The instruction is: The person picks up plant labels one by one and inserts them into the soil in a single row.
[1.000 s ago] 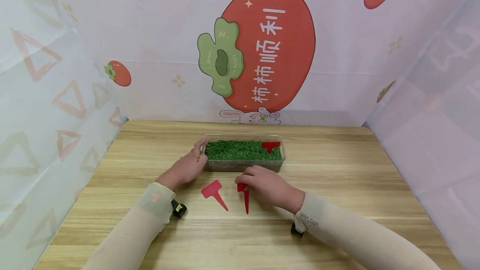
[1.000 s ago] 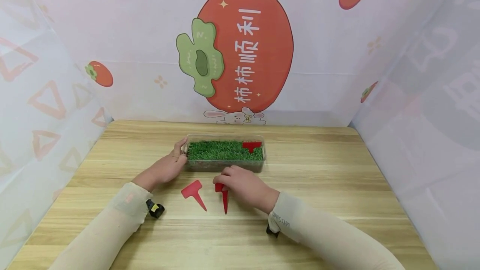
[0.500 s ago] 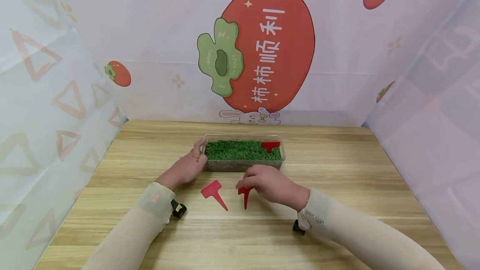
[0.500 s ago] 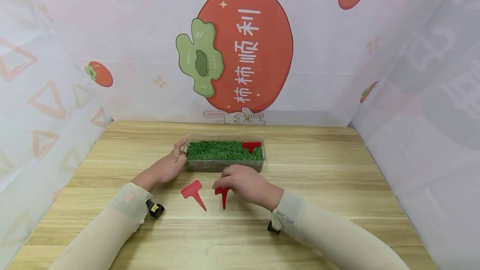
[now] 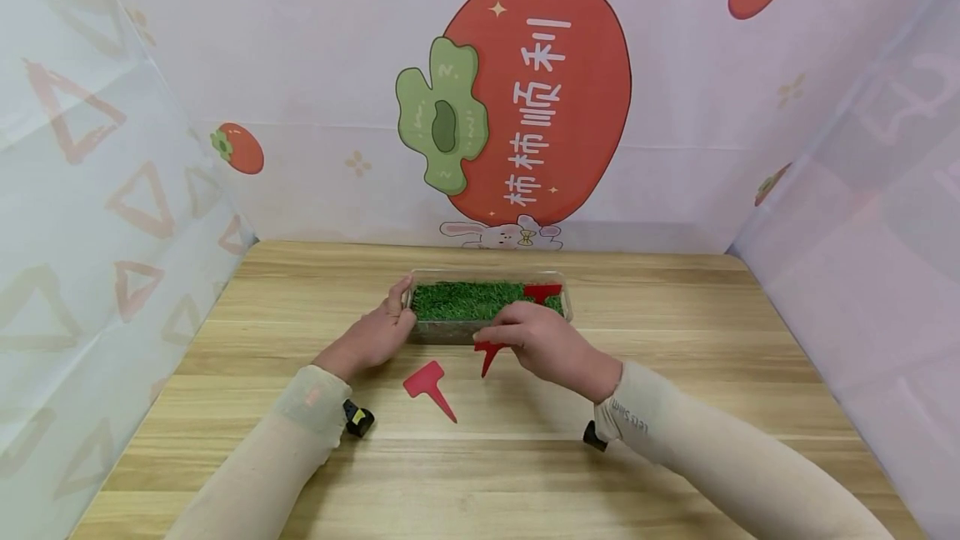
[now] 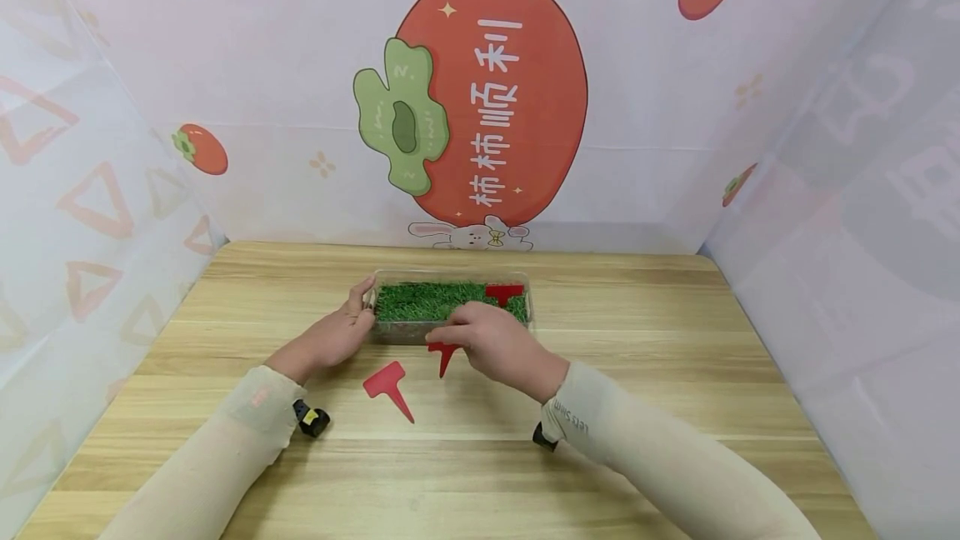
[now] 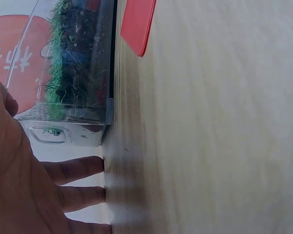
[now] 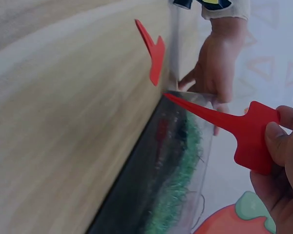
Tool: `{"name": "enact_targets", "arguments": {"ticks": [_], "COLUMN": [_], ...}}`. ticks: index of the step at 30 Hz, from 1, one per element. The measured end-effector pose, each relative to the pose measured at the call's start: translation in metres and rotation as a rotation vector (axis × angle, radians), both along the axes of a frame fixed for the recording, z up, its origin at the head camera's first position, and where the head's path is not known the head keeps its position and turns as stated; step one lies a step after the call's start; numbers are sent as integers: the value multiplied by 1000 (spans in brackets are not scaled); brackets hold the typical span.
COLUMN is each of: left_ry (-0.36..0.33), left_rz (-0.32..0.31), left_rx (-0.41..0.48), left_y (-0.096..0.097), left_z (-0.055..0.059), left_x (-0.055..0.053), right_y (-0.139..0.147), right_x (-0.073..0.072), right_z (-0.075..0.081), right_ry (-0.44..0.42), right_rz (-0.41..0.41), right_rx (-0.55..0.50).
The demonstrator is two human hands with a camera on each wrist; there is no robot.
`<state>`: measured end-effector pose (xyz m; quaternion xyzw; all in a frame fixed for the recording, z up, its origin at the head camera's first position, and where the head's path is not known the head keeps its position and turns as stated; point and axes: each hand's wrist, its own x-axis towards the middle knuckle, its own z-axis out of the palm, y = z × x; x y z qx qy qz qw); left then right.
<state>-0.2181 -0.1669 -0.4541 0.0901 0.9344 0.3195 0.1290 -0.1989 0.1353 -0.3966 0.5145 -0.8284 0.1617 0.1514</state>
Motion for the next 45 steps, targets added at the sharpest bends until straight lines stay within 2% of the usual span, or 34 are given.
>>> {"name": "enact_targets", "arguments": {"ticks": [9,19,30,45], "left_ry": [4,9,2,-10], "left_rz": [3,2,5,3], "left_rx": [-2,3,8,12], "left_y": [0,0,1,0], "left_z": [-2,-1,-1,0], "left_x": [-1,-1,-1,0], "right_y": [-4,-7,-9,-15], "right_x": [-18,-39,-57,-66], "right_z": [21,35,27,13], "right_ry": [98,118,9,-14], "right_rz": [-32,-91,-208,-242], "right_rx": [-77,-106,-15,52]}}
